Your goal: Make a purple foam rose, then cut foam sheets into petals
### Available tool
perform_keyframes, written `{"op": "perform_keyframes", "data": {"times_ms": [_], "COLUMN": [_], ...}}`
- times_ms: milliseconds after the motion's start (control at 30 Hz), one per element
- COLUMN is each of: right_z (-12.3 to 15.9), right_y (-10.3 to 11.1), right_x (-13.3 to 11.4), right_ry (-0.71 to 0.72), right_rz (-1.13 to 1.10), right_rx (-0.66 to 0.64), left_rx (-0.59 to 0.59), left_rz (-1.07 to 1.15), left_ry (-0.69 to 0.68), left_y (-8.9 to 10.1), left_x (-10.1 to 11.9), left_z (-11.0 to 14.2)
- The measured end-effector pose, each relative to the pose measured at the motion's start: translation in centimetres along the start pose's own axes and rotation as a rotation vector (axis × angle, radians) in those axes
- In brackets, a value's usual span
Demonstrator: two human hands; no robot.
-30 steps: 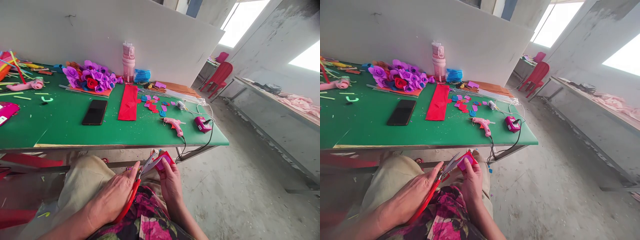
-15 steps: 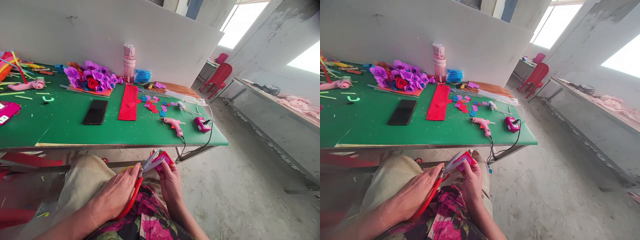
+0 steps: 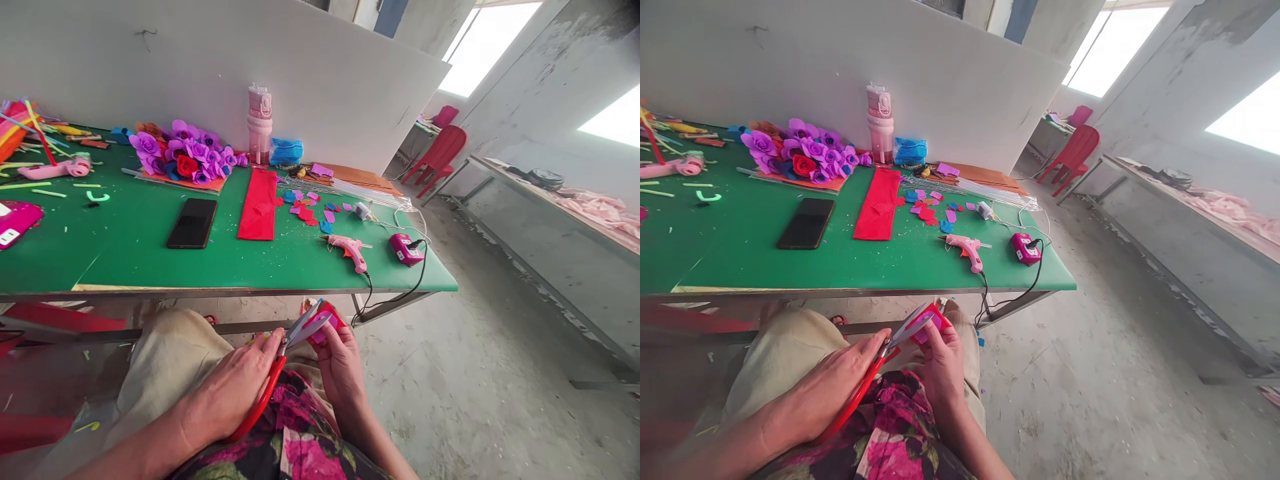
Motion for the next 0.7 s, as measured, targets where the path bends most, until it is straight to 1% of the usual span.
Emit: {"op": "perform_keyframes", "data": {"times_ms": [133, 300, 433, 567, 700], "right_z": [0.09, 0.09, 0.05, 0.03, -0.01], "right_y": [0.17, 0.03, 0.16, 0.3, 0.18], "right_x": [0.01, 0.22, 0.27, 0.22, 0.2], "right_ry": [-0.004, -0.019, -0.017, -0.013, -0.004], "right_rz": [0.008, 0.001, 0.011, 0.02, 0.004], "right_rx": [0.025, 0.004, 0.005, 0.021, 0.006], "left_rx": [0.014, 0.033, 0.043, 0.018, 0.002], "left_rz": [0.021, 0.08, 0.086, 0.076, 0.075], "left_ry": [-0.017, -0.03, -0.03, -0.023, -0.022], "left_y": [-0.14, -0.1, -0.04, 0.03, 0.0], "left_x": [-0.22, -0.33, -0.36, -0.25, -0.17], "left_z": [0.04, 0.09, 0.09, 0.22, 0.29]}}
Point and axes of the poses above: each hand's wrist, its own z-axis away from the middle knuckle, its own y-axis out of the back of the hand, x = y × z, the point moved 9 cm from there along -z, towards the middle knuckle, and after that the axes turned 5 degrees about -x, right-handed, at the moved point
